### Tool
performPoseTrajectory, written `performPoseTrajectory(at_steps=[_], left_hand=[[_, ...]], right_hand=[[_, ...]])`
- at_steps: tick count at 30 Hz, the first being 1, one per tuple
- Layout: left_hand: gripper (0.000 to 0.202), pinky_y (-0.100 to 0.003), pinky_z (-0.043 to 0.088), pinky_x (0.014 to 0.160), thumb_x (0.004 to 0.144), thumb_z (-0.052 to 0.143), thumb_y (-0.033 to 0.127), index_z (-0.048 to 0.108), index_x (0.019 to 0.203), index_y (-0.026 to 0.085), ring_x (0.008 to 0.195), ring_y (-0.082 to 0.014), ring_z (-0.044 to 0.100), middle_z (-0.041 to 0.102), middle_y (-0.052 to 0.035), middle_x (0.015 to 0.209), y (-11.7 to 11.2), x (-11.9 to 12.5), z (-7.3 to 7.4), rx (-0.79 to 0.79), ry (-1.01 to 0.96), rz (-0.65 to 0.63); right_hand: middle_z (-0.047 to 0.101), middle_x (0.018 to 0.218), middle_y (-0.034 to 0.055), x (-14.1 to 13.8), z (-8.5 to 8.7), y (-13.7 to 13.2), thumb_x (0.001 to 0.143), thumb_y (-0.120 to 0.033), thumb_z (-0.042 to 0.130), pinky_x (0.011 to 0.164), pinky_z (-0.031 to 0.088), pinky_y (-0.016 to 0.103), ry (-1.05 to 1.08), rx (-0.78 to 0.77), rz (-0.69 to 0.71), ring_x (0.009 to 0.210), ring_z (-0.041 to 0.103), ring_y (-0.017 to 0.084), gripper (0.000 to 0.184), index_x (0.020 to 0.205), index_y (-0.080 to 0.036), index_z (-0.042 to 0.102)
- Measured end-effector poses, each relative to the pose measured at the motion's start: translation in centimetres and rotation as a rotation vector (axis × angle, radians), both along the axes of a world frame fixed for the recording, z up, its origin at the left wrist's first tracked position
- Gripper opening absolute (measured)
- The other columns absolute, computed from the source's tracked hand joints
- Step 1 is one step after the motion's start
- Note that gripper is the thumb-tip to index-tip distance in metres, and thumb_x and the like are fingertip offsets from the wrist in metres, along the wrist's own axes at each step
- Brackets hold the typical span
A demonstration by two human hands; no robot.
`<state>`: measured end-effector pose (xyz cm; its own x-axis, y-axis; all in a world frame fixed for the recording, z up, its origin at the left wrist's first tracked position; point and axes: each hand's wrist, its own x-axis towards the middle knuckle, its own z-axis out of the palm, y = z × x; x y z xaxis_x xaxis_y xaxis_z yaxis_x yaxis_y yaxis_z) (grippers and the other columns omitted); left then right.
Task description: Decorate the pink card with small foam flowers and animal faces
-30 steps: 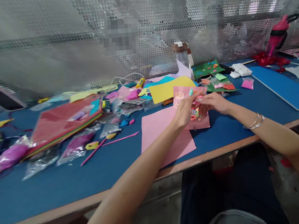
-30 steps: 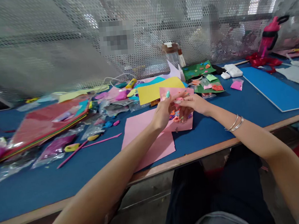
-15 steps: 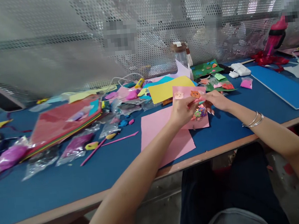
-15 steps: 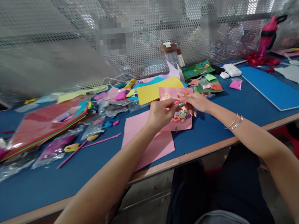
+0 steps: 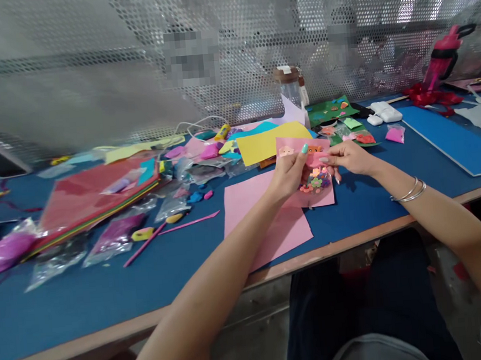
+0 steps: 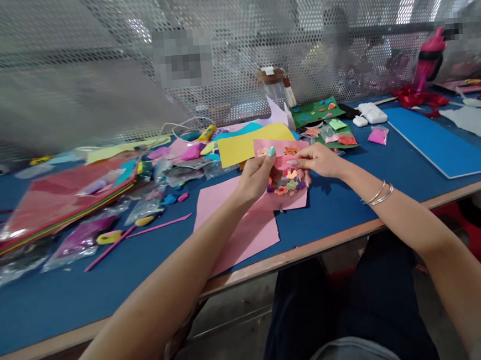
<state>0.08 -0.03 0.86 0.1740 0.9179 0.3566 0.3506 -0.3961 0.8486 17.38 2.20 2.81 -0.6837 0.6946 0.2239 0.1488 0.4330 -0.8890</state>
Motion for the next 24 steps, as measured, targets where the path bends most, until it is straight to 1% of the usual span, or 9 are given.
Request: performPoseTrajectory(at_steps=[4,7,9,12,16,18,20,22,24], left_hand=[[0.043,-0.018,0.039,0.045,0.074,0.05,0.051,0.051,0.054,0.013,0.045,-0.007,0.048,0.052,-0.0006,0.05,0.3,-0.8,0.4,0.1,-0.012,-0.01],[0.038,-0.019,0.043,0.05,0.064,0.061,0.049,0.06,0.066,0.011,0.053,-0.0093,0.052,0.058,-0.003,0.061,0.2,-0.9,0.7,0.079,-0.108,0.013],[0.036,-0.02,0.045,0.052,0.06,0.066,0.045,0.061,0.069,0.011,0.057,-0.0107,0.055,0.061,-0.0039,0.065,0.1,-0.8,0.7,0.033,-0.146,-0.04],[0.031,-0.021,0.046,0.054,0.058,0.068,0.038,0.062,0.071,0.011,0.059,-0.0115,0.057,0.062,-0.0041,0.067,-0.2,-0.4,0.5,-0.041,-0.127,-0.126],[0.024,-0.02,0.043,0.048,0.058,0.066,0.032,0.057,0.066,0.011,0.051,-0.0094,0.053,0.058,-0.0011,0.059,-0.2,0.0,-0.1,-0.03,-0.085,-0.084],[0.021,-0.018,0.04,0.045,0.058,0.066,0.029,0.054,0.064,0.012,0.048,-0.0079,0.05,0.054,0.0016,0.055,-0.2,0.0,-0.3,0.047,-0.014,-0.035],[0.022,-0.018,0.038,0.044,0.06,0.065,0.029,0.052,0.068,0.013,0.047,-0.0068,0.047,0.05,0.0037,0.053,-0.2,-0.1,-0.4,0.185,0.112,0.043],[0.026,-0.019,0.04,0.048,0.064,0.063,0.031,0.053,0.081,0.014,0.049,-0.0071,0.045,0.049,0.0041,0.056,-0.3,-0.2,-0.5,0.343,0.246,0.1],[0.033,-0.021,0.044,0.055,0.071,0.057,0.034,0.052,0.099,0.015,0.058,-0.0087,0.048,0.051,0.0009,0.068,-0.3,-0.3,-0.5,0.469,0.349,0.101]], right_hand=[[0.061,0.055,0.0017,0.3,0.0,0.5,0.079,-0.025,0.052,0.047,0.046,0.021,0.093,-0.149,-0.011,0.043,0.057,0.009,0.021,0.065,-0.011,0.053],[0.063,0.057,0.0032,0.1,-0.1,0.8,0.08,-0.018,0.049,0.052,0.05,0.023,0.176,-0.291,-0.044,0.047,0.06,0.011,0.015,0.068,-0.01,0.054],[0.063,0.057,0.0043,-0.1,-0.2,0.8,0.079,-0.011,0.045,0.053,0.05,0.025,0.195,-0.362,-0.089,0.047,0.06,0.012,0.014,0.069,-0.009,0.055],[0.063,0.056,0.0035,-0.5,-0.1,0.5,0.078,-0.005,0.04,0.056,0.051,0.026,0.198,-0.428,-0.153,0.049,0.06,0.012,0.019,0.07,-0.009,0.057],[0.063,0.06,0.0026,-1.1,0.0,-0.2,0.082,-0.01,0.04,0.067,0.052,0.028,0.216,-0.508,-0.099,0.058,0.062,0.012,0.022,0.069,-0.011,0.057],[0.063,0.064,0.003,-1.3,-0.1,-0.6,0.084,-0.016,0.041,0.07,0.052,0.03,0.196,-0.525,-0.057,0.061,0.062,0.013,0.023,0.071,-0.011,0.058],[0.065,0.072,0.0045,-1.2,-0.2,-0.8,0.084,-0.022,0.044,0.073,0.052,0.032,0.17,-0.521,0.021,0.067,0.062,0.013,0.02,0.077,-0.012,0.06],[0.065,0.083,0.0064,-1.0,-0.3,-0.8,0.081,-0.024,0.051,0.078,0.05,0.032,0.142,-0.506,0.14,0.075,0.062,0.014,0.017,0.084,-0.011,0.061],[0.064,0.089,0.0075,-0.7,-0.4,-0.6,0.078,-0.023,0.056,0.083,0.048,0.032,0.137,-0.488,0.231,0.081,0.062,0.015,0.017,0.089,-0.011,0.06]])
